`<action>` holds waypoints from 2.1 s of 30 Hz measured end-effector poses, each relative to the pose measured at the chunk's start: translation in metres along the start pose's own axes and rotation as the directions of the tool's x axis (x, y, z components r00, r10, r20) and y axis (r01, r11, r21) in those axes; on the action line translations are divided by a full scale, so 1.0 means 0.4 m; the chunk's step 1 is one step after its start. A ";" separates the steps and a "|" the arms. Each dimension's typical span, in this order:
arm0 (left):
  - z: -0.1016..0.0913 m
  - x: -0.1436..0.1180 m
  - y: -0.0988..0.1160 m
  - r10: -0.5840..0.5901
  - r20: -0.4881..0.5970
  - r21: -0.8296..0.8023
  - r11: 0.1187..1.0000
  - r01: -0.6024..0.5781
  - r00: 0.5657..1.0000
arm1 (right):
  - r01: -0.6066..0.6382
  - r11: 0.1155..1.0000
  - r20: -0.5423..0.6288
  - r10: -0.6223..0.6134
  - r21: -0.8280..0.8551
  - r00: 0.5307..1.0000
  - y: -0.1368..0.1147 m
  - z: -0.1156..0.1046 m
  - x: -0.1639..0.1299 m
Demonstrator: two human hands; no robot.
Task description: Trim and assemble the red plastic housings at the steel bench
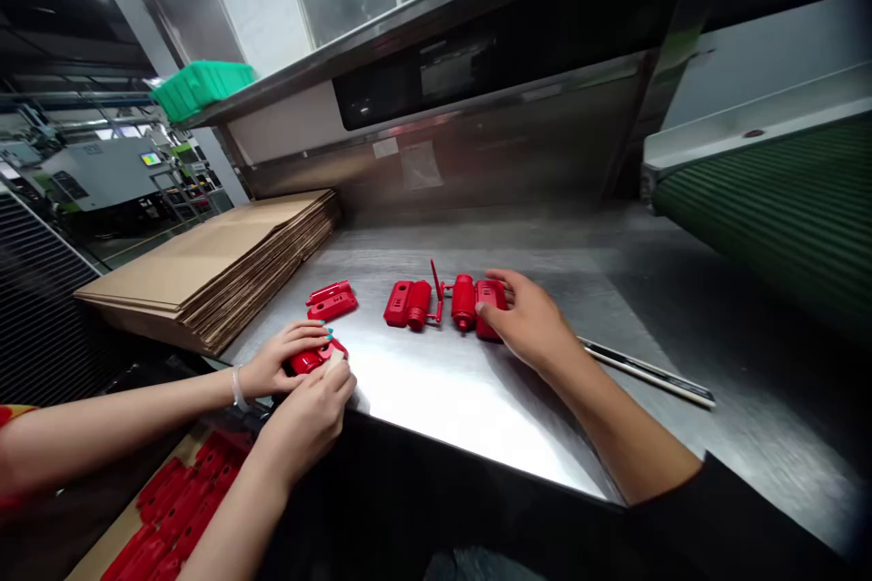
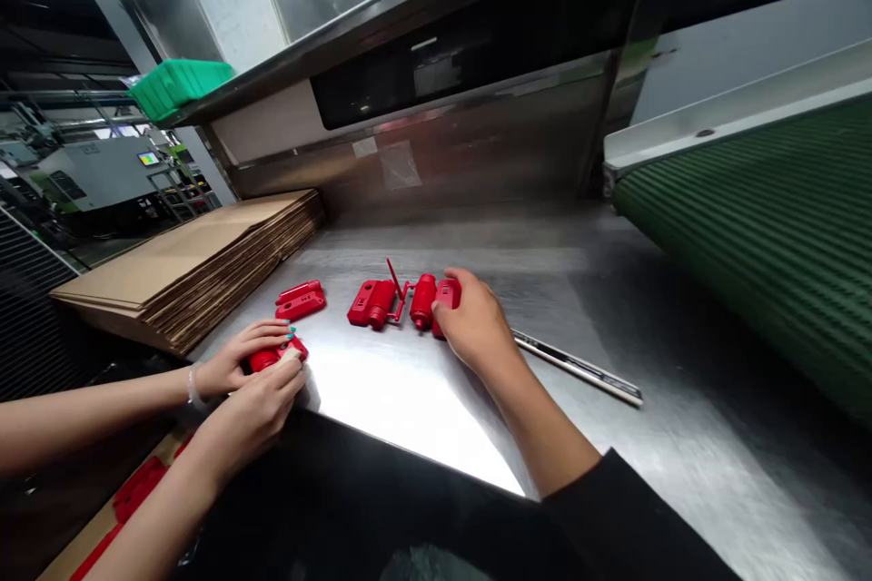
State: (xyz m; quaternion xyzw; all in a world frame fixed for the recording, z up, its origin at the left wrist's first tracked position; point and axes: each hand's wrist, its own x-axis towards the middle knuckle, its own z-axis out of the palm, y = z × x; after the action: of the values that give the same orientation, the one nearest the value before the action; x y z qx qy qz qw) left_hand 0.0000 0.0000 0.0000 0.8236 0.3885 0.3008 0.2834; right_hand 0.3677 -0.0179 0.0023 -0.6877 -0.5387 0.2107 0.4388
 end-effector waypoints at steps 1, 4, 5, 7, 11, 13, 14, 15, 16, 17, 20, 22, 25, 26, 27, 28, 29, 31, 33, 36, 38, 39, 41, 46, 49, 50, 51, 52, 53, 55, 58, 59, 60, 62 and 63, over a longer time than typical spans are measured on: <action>0.001 0.000 0.011 -0.007 -0.003 -0.009 1.000 0.007 1.000 | -0.002 1.000 0.002 0.002 -0.002 1.000 -0.002 -0.001 -0.001; 0.005 0.000 0.029 -0.023 -0.028 -0.041 0.999 0.022 0.999 | -0.007 1.000 0.003 0.007 -0.008 1.000 -0.005 -0.004 -0.003; 0.008 0.000 0.030 -0.029 -0.040 -0.051 0.998 0.027 0.999 | -0.007 1.000 0.002 0.007 -0.012 1.000 -0.005 -0.004 -0.002; 0.016 -0.001 0.026 -0.037 -0.074 -0.060 0.998 0.032 0.997 | -0.003 1.000 0.001 0.003 -0.022 1.000 -0.002 -0.003 -0.001; 0.032 -0.004 0.010 -0.039 -0.133 -0.046 0.998 0.033 0.990 | 0.000 0.999 -0.001 0.000 -0.045 1.000 0.003 0.000 0.000; 0.035 -0.005 0.007 -0.040 -0.138 -0.039 0.999 0.035 0.990 | 0.012 0.998 -0.003 -0.013 -0.054 1.000 0.002 0.000 -0.005; 0.035 -0.005 0.007 -0.039 -0.138 -0.036 0.999 0.034 0.990 | 0.023 0.998 -0.004 -0.024 -0.059 1.000 -0.001 -0.001 -0.008; 0.035 -0.006 0.008 -0.038 -0.137 -0.034 0.999 0.034 0.990 | 0.034 0.997 -0.007 -0.035 -0.064 0.999 -0.004 -0.002 -0.012; 0.034 -0.006 0.010 -0.037 -0.136 -0.033 0.999 0.033 0.990 | 0.044 0.997 -0.009 -0.045 -0.069 0.999 -0.008 -0.003 -0.017; 0.033 -0.007 0.011 -0.036 -0.134 -0.032 0.999 0.032 0.990 | 0.052 0.996 -0.012 -0.053 -0.075 0.999 -0.013 -0.005 -0.021; 0.030 -0.008 0.013 -0.042 -0.125 -0.029 0.999 0.038 0.991 | 0.072 0.994 -0.013 -0.073 -0.088 0.997 -0.026 -0.009 -0.033; 0.027 -0.008 0.013 -0.052 -0.113 -0.029 0.998 0.049 0.992 | 0.084 0.992 -0.012 -0.085 -0.094 0.996 -0.030 -0.009 -0.037; 0.023 -0.008 0.012 -0.073 -0.095 -0.041 0.997 0.069 0.993 | 0.097 0.990 -0.009 -0.098 -0.102 0.995 -0.031 -0.008 -0.040; 0.023 -0.008 0.011 -0.079 -0.092 -0.050 0.996 0.075 0.993 | 0.098 0.990 -0.007 -0.099 -0.104 0.995 -0.031 -0.007 -0.040; 0.022 -0.008 0.010 -0.085 -0.090 -0.061 0.995 0.080 0.992 | 0.098 0.989 -0.006 -0.100 -0.107 0.995 -0.030 -0.007 -0.040; 0.022 -0.008 0.009 -0.091 -0.087 -0.073 0.994 0.084 0.992 | 0.098 0.989 -0.006 -0.099 -0.108 0.995 -0.029 -0.007 -0.040; 0.023 -0.008 0.009 -0.096 -0.083 -0.087 0.992 0.089 0.992 | 0.096 0.989 -0.009 -0.097 -0.110 0.995 -0.029 -0.007 -0.040; 0.024 -0.008 0.007 -0.109 -0.071 -0.121 0.988 0.100 0.991 | 0.089 0.990 -0.018 -0.092 -0.111 0.996 -0.027 -0.007 -0.039; 0.023 -0.007 0.005 -0.132 -0.053 -0.167 0.979 0.121 0.990 | 0.087 0.990 -0.026 -0.090 -0.112 0.996 -0.026 -0.007 -0.038; 0.018 -0.004 -0.005 -0.188 -0.001 -0.274 0.945 0.180 0.982 | 0.095 0.989 -0.024 -0.099 -0.115 0.995 -0.022 -0.005 -0.036; 0.016 -0.004 -0.011 -0.228 0.079 -0.370 0.897 0.241 0.970 | 0.101 0.988 -0.022 -0.105 -0.117 0.994 -0.020 -0.005 -0.034; 0.020 -0.006 -0.013 -0.246 0.126 -0.421 0.864 0.276 0.961 | 0.102 0.988 -0.022 -0.105 -0.119 0.994 -0.019 -0.005 -0.032; 0.042 -0.018 -0.010 -0.271 0.212 -0.515 0.786 0.343 0.939 | 0.102 0.987 -0.026 -0.106 -0.121 0.994 -0.018 -0.006 -0.030; 0.181 -0.073 0.029 -0.266 0.299 -0.690 0.603 0.401 0.916 | 0.107 0.990 -0.046 -0.112 -0.097 0.993 -0.018 -0.005 -0.021; 0.258 -0.107 0.052 -0.242 0.308 -0.752 0.531 0.391 0.920 | 0.103 0.992 -0.053 -0.107 -0.071 0.993 -0.012 -0.006 -0.014; 0.274 -0.119 0.059 -0.238 0.311 -0.768 0.507 0.391 0.920 | 0.096 0.994 -0.052 -0.099 -0.060 0.994 -0.008 -0.006 -0.011; 0.286 -0.130 0.066 -0.236 0.312 -0.785 0.482 0.389 0.920 | 0.086 0.995 -0.049 -0.088 -0.049 0.995 -0.004 -0.007 -0.009; 0.293 -0.141 0.073 -0.235 0.312 -0.801 0.456 0.388 0.921 | 0.070 0.997 -0.042 -0.071 -0.036 0.997 0.002 -0.007 -0.006; 0.298 -0.150 0.081 -0.236 0.311 -0.817 0.429 0.386 0.921 | 0.052 0.998 -0.036 -0.052 -0.022 0.998 0.008 -0.007 -0.003; 0.300 -0.160 0.098 -0.239 0.313 -0.844 0.373 0.385 0.919 | 0.015 1.000 -0.022 -0.015 0.011 1.000 0.022 -0.007 0.002; 0.296 -0.145 0.123 -0.227 0.338 -0.862 0.316 0.397 0.914 | -0.022 0.997 0.000 0.022 0.074 1.000 0.036 -0.007 0.007; 0.296 -0.130 0.130 -0.214 0.347 -0.861 0.313 0.400 0.913 | -0.027 0.994 0.007 0.026 0.103 1.000 0.037 -0.008 0.008; 0.298 -0.111 0.135 -0.198 0.353 -0.860 0.316 0.401 0.914 | -0.030 0.990 0.016 0.028 0.138 0.999 0.037 -0.009 0.008; 0.310 -0.064 0.144 -0.167 0.351 -0.858 0.337 0.388 0.921 | -0.031 0.974 0.039 0.022 0.224 0.999 0.031 -0.012 0.007; 0.320 -0.038 0.147 -0.154 0.343 -0.859 0.348 0.376 0.926 | -0.030 0.962 0.051 0.016 0.270 0.999 0.026 -0.014 0.005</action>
State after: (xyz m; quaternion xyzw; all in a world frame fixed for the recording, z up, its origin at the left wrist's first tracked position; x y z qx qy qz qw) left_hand 0.1114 -0.0736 -0.0472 0.4832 0.2571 0.3279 0.7700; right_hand 0.3785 -0.0186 -0.0031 -0.6222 -0.5074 0.3040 0.5128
